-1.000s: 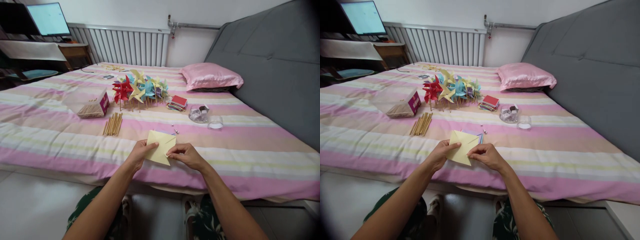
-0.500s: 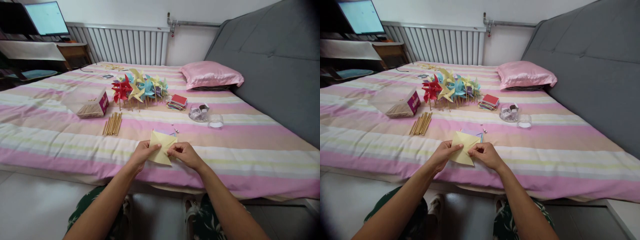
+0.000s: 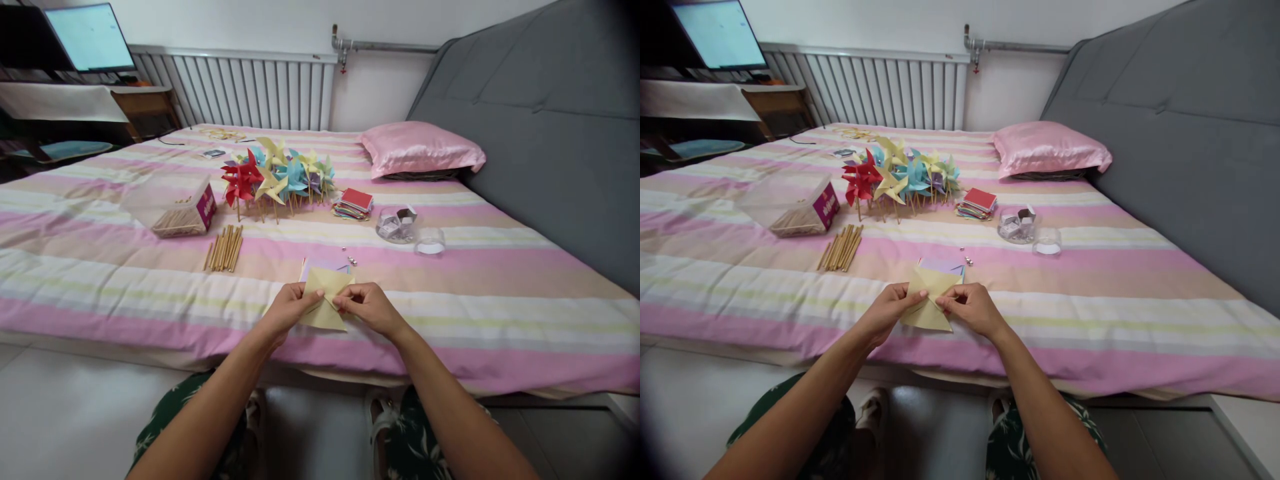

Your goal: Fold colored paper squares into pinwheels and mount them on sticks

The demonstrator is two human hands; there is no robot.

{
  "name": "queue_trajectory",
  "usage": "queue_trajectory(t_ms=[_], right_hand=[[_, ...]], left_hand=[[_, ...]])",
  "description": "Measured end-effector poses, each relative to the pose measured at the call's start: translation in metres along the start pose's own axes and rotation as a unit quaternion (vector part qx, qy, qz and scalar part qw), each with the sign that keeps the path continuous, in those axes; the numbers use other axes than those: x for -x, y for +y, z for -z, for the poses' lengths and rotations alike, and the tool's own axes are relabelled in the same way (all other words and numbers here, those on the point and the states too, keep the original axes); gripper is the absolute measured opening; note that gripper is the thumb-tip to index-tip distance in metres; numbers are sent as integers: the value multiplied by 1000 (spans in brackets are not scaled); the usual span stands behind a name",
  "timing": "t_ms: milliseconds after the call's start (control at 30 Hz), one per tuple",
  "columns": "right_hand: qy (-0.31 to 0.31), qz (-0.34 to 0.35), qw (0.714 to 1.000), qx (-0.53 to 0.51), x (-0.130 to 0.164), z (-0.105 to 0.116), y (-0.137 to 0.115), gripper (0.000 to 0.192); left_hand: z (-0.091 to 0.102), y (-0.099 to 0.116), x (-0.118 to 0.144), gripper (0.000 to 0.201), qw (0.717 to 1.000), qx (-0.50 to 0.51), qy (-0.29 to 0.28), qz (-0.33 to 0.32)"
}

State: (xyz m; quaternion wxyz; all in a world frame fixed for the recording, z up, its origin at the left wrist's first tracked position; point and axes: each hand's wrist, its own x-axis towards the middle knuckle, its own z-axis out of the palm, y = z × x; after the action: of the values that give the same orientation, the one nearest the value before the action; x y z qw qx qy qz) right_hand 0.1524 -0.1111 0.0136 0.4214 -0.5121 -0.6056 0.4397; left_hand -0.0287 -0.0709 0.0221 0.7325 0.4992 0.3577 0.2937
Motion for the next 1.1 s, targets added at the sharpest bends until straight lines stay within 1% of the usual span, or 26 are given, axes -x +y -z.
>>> queue_trajectory(t_ms=[333, 533, 733, 867, 967, 1100], right_hand=[[7, 0, 1000, 4, 0, -1, 2, 33], [2, 2, 1000, 11, 0, -2, 1, 33], [3, 18, 999, 49, 1, -3, 1, 34], [34, 19, 998, 44, 1, -5, 4, 29], [70, 24, 997, 4, 0, -9, 5, 25], [118, 34, 990, -74, -2, -18, 6, 37]], left_hand=[[-3, 4, 1, 37, 999, -40, 24, -1], [-2, 1, 0, 35, 998, -55, 41, 2], [-3, -1, -1, 34, 996, -63, 68, 1], [-6, 0, -1, 33, 995, -44, 94, -1], [-5, -2, -1, 31, 993, -23, 117, -13], [-5, -5, -3, 33, 990, -1, 137, -27]])
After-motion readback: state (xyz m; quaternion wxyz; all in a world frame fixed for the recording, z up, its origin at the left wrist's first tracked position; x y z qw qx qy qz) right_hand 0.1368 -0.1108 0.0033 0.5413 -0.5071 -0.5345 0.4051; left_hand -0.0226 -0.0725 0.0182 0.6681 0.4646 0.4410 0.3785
